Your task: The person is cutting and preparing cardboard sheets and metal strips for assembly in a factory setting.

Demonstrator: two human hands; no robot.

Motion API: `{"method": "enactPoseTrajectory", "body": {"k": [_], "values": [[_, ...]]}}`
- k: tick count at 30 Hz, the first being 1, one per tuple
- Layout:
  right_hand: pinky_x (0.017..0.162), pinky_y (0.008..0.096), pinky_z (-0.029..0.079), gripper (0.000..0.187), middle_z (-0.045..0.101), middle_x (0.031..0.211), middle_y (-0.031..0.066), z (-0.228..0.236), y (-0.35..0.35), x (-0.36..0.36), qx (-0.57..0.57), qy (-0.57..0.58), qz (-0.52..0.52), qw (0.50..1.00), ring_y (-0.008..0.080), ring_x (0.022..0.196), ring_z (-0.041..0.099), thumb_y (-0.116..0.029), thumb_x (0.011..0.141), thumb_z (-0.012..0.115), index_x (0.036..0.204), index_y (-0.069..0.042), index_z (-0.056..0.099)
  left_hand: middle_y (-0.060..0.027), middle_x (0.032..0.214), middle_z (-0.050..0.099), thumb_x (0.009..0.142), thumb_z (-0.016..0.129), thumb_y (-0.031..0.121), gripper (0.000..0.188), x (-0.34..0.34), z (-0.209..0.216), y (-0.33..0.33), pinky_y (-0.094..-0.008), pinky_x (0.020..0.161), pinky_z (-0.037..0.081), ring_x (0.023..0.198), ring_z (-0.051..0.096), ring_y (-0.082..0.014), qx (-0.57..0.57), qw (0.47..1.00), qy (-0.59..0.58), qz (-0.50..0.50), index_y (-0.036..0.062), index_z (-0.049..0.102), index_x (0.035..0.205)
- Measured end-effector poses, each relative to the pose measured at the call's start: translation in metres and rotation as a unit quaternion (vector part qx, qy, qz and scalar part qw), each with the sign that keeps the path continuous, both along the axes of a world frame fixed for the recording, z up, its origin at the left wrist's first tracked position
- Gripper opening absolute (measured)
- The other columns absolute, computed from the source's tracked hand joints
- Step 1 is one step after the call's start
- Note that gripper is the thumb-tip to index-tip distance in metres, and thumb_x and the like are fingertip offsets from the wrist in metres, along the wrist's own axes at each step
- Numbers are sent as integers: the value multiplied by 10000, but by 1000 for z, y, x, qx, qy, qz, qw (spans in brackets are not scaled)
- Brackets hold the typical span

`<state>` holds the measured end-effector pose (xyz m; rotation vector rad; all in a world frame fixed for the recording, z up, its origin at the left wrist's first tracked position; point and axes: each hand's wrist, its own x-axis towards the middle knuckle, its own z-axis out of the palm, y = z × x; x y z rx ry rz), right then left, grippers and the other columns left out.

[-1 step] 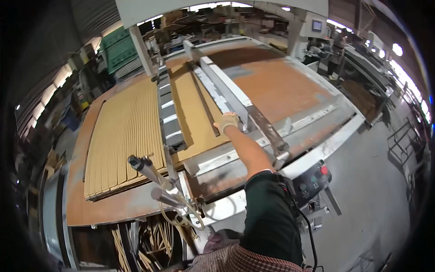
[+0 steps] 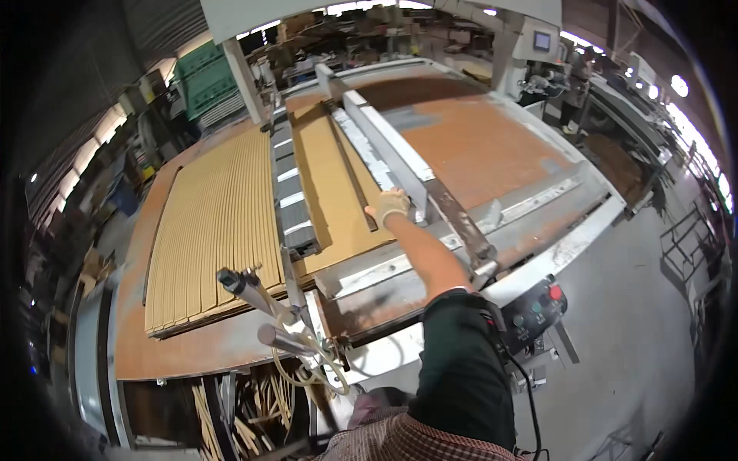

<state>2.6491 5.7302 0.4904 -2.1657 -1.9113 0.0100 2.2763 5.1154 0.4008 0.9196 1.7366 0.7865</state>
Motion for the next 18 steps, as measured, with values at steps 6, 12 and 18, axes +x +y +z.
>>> {"method": "enactPoseTrajectory", "body": {"k": [6, 12, 18], "values": [[912, 409, 466, 666, 612, 1116, 174, 35, -22, -9, -79, -62, 129, 987, 331, 1103, 540, -597, 758, 640, 1077, -12, 633, -121, 1204, 589, 935, 569, 128, 350, 50, 27, 21, -286, 906, 453, 1096, 542, -193, -91, 982, -125, 110, -18, 531, 1251], [706, 416, 557, 248, 693, 895, 196, 12, 12, -31, -78, 95, 109, 986, 321, 878, 685, -143, 746, 685, 952, -6, 693, -138, 1175, 617, 917, 595, 133, 351, 52, 11, 57, -300, 955, 436, 1098, 560, -194, 37, 995, -75, 46, -37, 556, 1222], [512, 383, 533, 414, 681, 707, 154, 50, -23, 8, -178, 194, 242, 934, 256, 579, 662, -338, 678, 763, 756, 61, 685, -138, 1246, 565, 929, 577, 160, 402, 132, 53, 96, -345, 983, 426, 1189, 493, -208, -14, 945, -219, -242, -1, 502, 1290]]}}
